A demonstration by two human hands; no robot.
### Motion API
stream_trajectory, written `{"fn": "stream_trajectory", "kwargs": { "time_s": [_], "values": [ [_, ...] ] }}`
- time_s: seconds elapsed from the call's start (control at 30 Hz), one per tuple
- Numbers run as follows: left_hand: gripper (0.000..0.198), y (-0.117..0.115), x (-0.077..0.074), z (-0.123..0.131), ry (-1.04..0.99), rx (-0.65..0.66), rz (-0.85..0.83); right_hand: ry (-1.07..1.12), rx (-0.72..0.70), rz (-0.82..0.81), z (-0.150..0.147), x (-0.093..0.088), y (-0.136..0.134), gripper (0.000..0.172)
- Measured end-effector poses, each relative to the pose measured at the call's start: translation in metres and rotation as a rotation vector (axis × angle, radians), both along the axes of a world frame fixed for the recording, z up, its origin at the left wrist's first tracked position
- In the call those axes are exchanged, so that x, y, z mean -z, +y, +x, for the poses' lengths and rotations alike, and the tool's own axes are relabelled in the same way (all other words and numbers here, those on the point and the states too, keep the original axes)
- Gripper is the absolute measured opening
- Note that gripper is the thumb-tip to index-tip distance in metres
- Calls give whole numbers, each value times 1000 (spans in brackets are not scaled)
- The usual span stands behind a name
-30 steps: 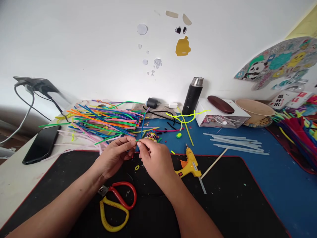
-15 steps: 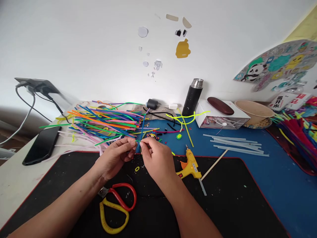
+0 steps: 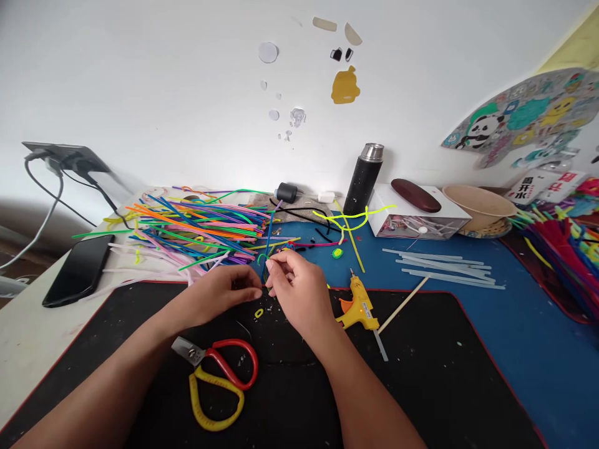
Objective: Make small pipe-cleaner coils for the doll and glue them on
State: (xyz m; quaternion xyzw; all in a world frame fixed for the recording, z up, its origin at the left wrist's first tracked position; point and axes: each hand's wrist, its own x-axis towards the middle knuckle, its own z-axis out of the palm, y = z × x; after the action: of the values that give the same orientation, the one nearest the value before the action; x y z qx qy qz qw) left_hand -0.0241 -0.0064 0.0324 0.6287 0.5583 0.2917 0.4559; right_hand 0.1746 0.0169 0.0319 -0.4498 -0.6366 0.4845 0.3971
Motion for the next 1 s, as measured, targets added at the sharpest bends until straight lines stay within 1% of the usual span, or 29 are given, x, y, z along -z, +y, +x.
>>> {"fn": "stream_trajectory", "kwargs": {
  "time_s": [0.1,0.27,0.4,0.53,0.6,0.63,0.73,0.8,0.87,0.93,1.0],
  "values": [
    [9,-6,4,3,214,83,19,13,-32,-20,-2,0,-1,21],
    [11,-13,7,10,489,165,118,20,-75,-14,-3,3,-2,21],
    [13,-16,7,15,550,209,196,20,-92,-31,-3,4,-3,19],
    [13,-17,8,17,549,204,201,35,-98,-48,-3,4,-4,17],
    [11,-15,8,16,493,155,177,59,-99,-71,-3,3,-4,18],
    [9,-13,8,14,432,116,154,74,-99,-85,-3,3,-3,18],
    [6,-6,5,8,134,-23,80,127,-97,-126,-3,1,-3,22],
    [14,0,1,3,-93,-104,41,154,-99,-148,-3,0,-3,24],
    [26,3,-4,0,-270,-171,13,168,-106,-163,-3,0,-3,26],
    [36,4,-8,-2,-382,-230,1,173,-116,-172,-4,0,-3,26],
    [41,4,-10,-1,-450,-267,-6,171,-122,-180,-5,0,-3,27]
  ]
}}
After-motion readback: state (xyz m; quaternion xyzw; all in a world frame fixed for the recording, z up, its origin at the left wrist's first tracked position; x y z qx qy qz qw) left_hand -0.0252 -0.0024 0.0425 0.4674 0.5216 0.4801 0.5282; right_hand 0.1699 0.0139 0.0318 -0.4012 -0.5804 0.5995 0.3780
